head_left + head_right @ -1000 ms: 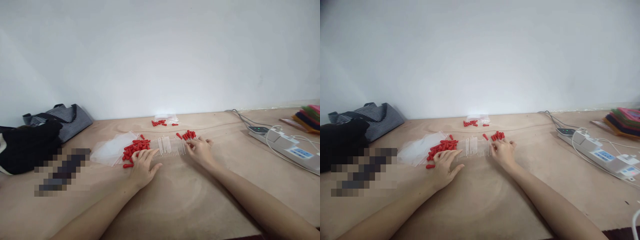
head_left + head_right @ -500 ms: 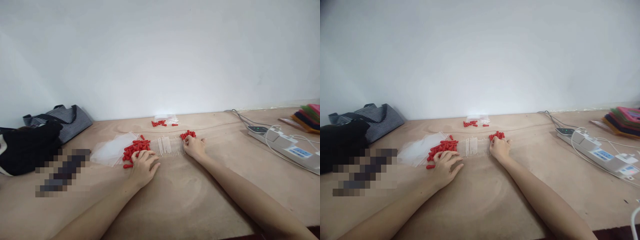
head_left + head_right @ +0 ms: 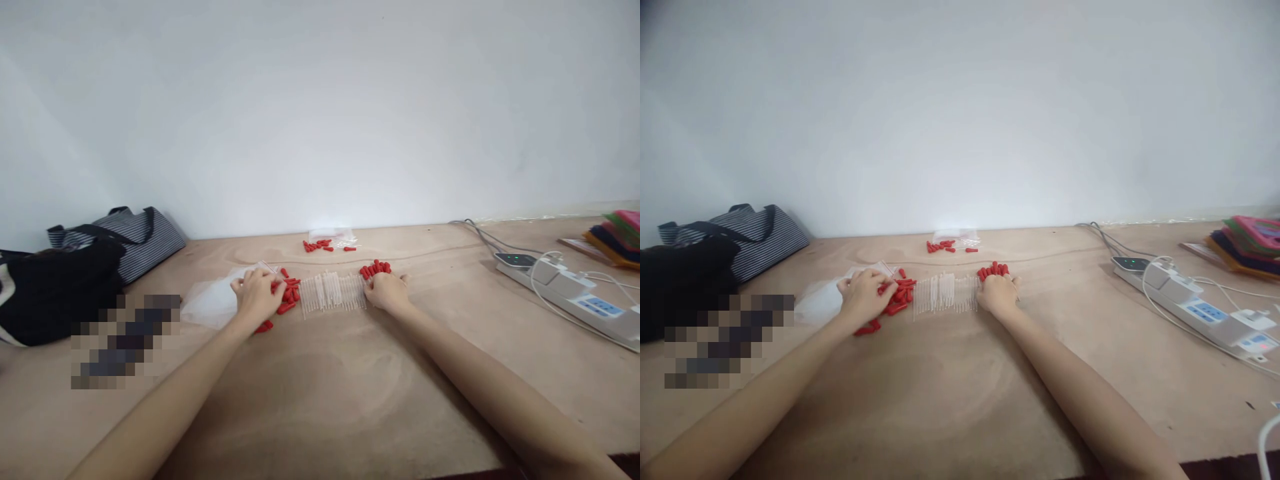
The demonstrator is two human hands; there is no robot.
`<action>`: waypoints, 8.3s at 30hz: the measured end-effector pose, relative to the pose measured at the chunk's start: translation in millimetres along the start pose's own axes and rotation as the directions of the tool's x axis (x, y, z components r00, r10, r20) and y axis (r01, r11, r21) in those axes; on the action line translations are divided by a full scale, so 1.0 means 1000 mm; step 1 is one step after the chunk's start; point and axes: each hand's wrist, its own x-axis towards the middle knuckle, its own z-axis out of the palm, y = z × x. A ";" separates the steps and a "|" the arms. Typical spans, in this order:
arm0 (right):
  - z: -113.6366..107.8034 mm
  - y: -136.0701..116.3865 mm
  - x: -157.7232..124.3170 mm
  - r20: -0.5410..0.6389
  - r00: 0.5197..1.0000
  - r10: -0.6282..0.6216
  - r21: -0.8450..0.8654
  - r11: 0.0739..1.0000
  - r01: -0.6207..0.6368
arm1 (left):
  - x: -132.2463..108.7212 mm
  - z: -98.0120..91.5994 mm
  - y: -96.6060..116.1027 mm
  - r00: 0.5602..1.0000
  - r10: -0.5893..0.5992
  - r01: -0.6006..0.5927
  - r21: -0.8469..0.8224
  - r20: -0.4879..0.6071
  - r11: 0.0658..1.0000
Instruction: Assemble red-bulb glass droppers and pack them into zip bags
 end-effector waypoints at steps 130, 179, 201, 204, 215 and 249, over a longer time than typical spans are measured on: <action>0.013 -0.017 -0.082 -0.256 0.778 -0.574 0.374 0.683 0.627 | -0.076 0.001 0.050 0.875 0.465 -0.474 -0.448 -0.138 0.758; 0.002 0.018 -0.031 -0.330 0.930 -0.160 0.245 0.937 0.248 | -0.065 0.007 0.031 0.945 0.304 -0.326 -0.260 -0.122 0.909; 0.001 0.046 0.001 -0.163 0.976 0.147 0.228 0.968 -0.108 | -0.052 0.005 0.012 0.967 0.209 -0.230 -0.139 -0.149 0.963; 0.000 0.052 0.000 -0.136 0.981 0.137 0.231 0.968 -0.103 | -0.046 0.002 0.003 0.980 0.137 -0.154 -0.119 -0.145 0.981; 0.005 0.041 -0.002 -0.124 0.986 0.107 0.206 0.975 -0.080 | -0.040 0.001 -0.009 0.993 0.062 -0.071 -0.089 -0.104 0.994; 0.012 0.006 -0.014 -0.137 0.990 -0.037 0.188 0.980 0.063 | -0.041 -0.001 -0.007 0.999 0.011 -0.013 -0.037 -0.053 0.999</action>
